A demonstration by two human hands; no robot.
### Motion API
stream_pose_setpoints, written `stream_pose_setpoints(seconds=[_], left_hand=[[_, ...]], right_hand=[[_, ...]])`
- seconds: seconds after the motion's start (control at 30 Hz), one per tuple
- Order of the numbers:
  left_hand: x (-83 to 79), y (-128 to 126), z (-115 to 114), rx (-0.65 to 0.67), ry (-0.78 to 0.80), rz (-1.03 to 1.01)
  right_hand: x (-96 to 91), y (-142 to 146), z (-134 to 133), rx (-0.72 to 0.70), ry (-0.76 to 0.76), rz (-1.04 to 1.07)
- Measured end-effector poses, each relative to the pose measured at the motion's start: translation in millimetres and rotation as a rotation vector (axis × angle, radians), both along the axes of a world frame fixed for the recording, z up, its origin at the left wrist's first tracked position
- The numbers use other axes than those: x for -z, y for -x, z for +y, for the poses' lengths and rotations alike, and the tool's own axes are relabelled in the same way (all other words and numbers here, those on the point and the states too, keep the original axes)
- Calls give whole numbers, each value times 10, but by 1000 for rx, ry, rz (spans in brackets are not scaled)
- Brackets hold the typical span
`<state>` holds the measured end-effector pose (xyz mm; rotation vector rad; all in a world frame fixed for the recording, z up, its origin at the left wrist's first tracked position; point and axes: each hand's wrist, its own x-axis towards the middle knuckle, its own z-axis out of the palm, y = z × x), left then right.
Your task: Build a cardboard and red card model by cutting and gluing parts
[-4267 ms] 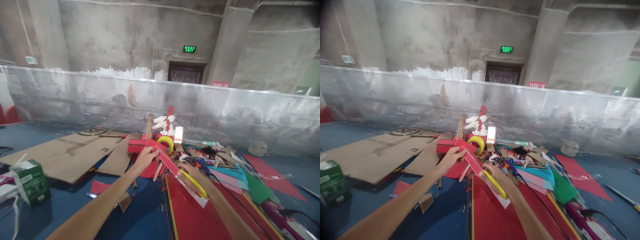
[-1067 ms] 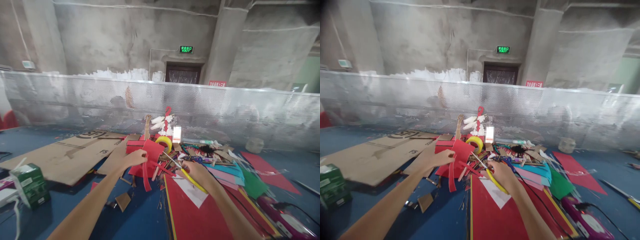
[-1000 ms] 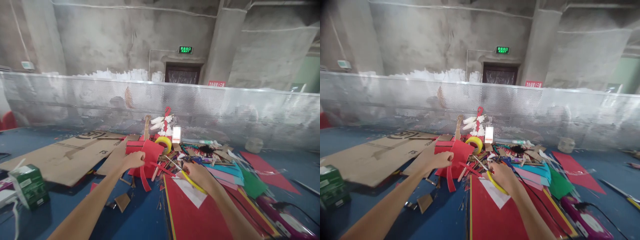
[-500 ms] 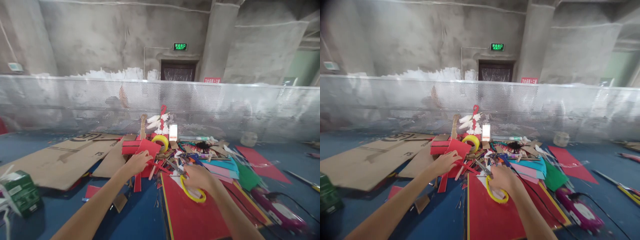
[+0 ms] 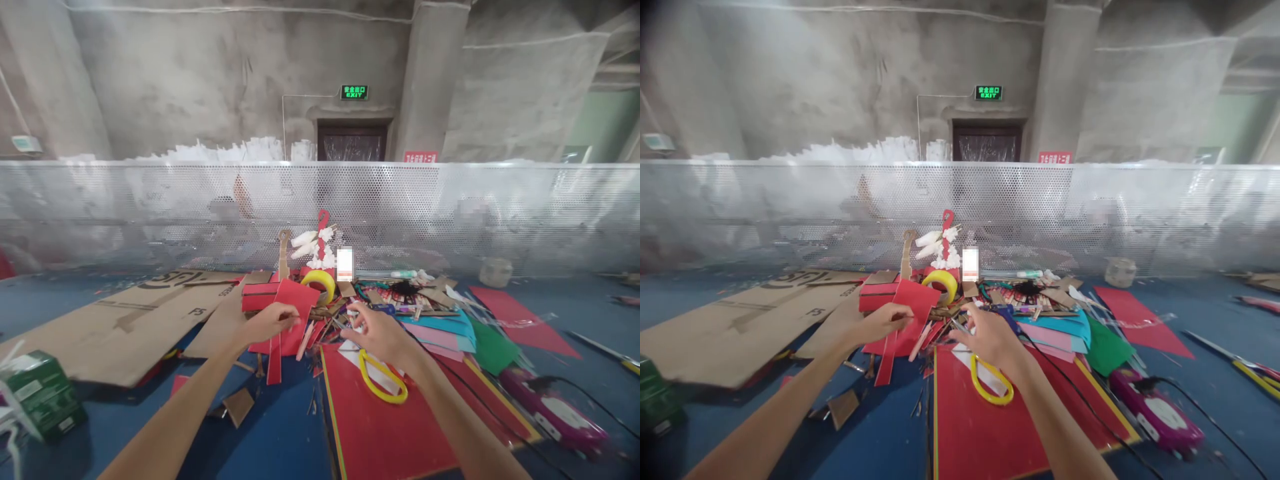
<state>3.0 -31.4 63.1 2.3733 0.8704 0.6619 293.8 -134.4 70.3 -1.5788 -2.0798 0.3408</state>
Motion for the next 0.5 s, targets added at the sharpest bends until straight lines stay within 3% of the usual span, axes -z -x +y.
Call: stream_pose_setpoints(seconds=[0.1,0.27,0.33,0.5], left_hand=[[-8,-79,-91,40,46,-12],[-46,-204,-265,194,63,80],[-68,-237,-318,196,35,111],[-78,-261,-335,160,3,172]], right_hand=[[86,150,5,-106,-23,156],[213,368,4,-293,-109,260],[231,420,14,-357,-141,300],[298,437,103,-283,-86,493]])
